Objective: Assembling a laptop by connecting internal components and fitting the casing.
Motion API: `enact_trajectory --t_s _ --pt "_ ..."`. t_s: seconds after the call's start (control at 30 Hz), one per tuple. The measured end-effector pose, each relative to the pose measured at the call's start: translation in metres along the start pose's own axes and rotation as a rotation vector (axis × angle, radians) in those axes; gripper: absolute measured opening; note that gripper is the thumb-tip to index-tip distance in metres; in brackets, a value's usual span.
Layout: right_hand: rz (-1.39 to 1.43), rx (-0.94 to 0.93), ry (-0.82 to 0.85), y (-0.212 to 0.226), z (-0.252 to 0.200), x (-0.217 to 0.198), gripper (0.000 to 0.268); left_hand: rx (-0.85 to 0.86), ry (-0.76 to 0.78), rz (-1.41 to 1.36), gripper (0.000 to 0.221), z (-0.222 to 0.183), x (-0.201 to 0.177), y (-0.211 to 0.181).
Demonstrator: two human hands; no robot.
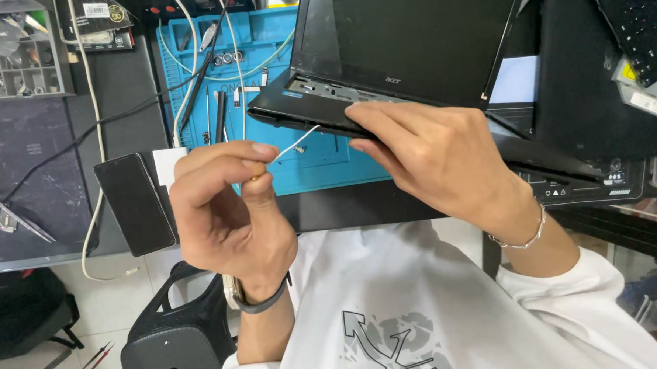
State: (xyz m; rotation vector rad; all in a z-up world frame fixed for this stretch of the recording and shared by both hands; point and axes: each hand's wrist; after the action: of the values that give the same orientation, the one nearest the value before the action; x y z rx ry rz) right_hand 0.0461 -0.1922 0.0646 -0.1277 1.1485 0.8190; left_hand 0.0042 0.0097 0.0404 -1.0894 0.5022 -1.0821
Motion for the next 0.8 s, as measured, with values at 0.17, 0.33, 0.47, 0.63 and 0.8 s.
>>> enact_trajectory --t_s 0.17,0.33,0.47,0.63,0.8 --pt "-0.088 -0.021 0.06 0.001 -0.001 -0.004 0.031 0.044 0.076 0.053 0.012 0.018 0.012 -0.002" --pt "-0.131 0.012 0.153 -0.009 0.006 -0.015 0.024 0.182 0.228 0.097 0.012 0.038 0.023 -0.007" --pt "-0.137 0.018 0.169 -0.024 0.014 -0.024 0.019 0.196 0.27 0.077 0.015 0.041 0.023 -0.008" --pt "-0.127 -0.03 0.188 -0.032 0.024 -0.028 0.02 0.107 0.286 -0.013 0.014 0.039 0.015 -0.005" --pt "-0.121 -0.083 0.174 -0.032 0.043 -0.043 0.02 0.241 0.366 0.062 0.016 0.053 0.007 -0.017"
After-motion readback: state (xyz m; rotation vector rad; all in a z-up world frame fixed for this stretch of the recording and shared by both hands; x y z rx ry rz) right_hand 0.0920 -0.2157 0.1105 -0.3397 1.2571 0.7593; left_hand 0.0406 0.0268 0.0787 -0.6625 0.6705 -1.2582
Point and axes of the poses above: each hand's wrist, its own z-axis towards the middle knuckle, its own x-axis out of the palm, y = z × x, and after that the axes turned 7 degrees about -y, right-handed
